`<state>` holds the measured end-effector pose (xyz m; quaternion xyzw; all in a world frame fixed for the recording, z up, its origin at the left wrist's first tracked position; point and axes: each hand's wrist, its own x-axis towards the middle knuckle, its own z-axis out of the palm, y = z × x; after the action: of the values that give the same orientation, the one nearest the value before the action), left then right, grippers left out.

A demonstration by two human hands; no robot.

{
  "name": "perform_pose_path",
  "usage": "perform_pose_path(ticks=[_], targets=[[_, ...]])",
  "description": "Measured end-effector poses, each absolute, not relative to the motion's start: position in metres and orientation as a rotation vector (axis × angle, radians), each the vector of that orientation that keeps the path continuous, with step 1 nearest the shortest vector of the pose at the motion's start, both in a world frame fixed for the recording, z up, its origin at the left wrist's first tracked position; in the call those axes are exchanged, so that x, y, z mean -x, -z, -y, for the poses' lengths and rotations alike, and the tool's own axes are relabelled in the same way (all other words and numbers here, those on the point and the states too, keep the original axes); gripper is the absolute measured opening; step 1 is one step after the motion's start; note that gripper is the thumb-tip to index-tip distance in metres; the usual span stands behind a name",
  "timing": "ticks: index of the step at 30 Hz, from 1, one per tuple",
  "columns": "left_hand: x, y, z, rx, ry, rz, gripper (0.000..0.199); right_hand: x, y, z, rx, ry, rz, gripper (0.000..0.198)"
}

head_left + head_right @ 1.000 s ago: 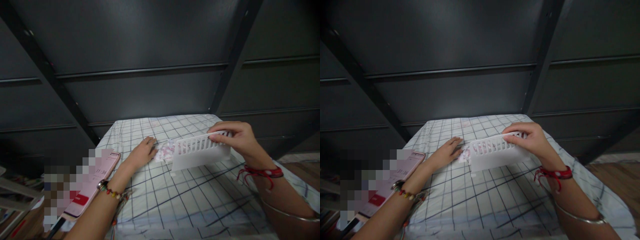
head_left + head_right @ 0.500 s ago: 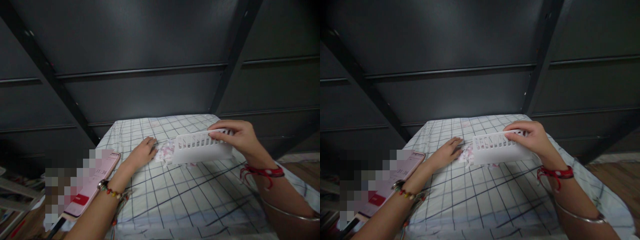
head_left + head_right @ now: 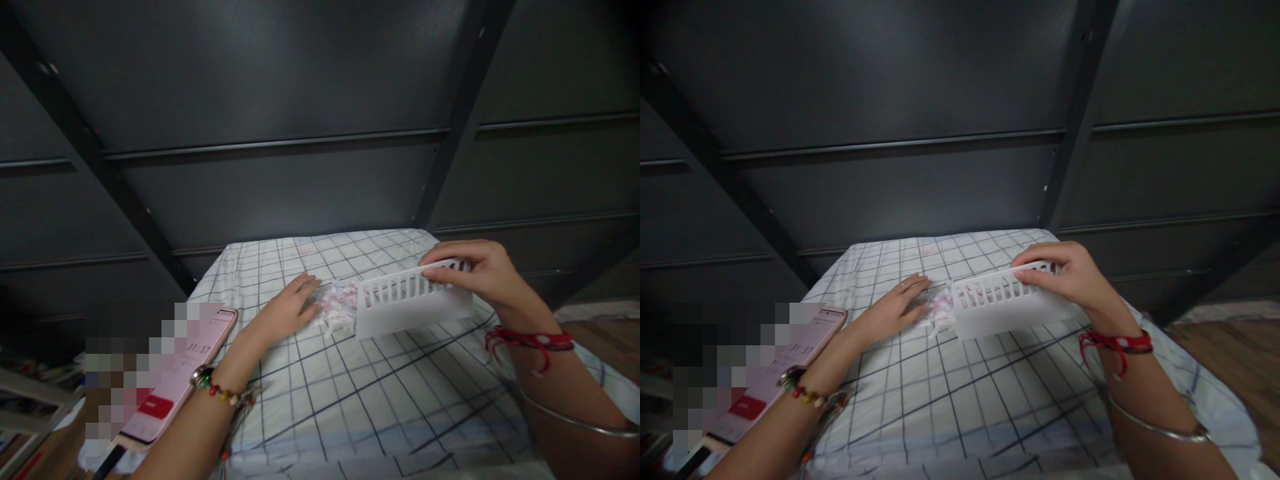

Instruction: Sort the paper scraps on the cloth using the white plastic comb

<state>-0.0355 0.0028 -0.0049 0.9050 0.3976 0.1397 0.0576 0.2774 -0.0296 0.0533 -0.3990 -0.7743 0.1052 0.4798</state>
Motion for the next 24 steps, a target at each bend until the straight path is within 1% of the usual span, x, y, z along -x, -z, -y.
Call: perform_pose_path(ticks=[4, 10, 15, 24], targets=[[0.035, 0.003, 0.002, -2.754, -0.411, -1.05, 0.053, -0.281, -0.054, 0.032, 0.985, -0.263, 1.836, 0.01], [0.032, 0.002, 0.004, -2.739, -0.38, -0.859, 0.07, -0.287, -0.056, 0.034, 1.051, -0.288, 1.861, 0.012], [0.03, -0.001, 0.006, -2.738, -0.318, -0.836, 0.081, -0.29, -0.056, 0.035, 1.044, -0.32, 1.83, 0.015], [0.028, -0.004, 0.007, -2.724, -0.294, -0.832, 0.083, -0.286, -0.056, 0.033, 1.006, -0.372, 1.939, 0.018]])
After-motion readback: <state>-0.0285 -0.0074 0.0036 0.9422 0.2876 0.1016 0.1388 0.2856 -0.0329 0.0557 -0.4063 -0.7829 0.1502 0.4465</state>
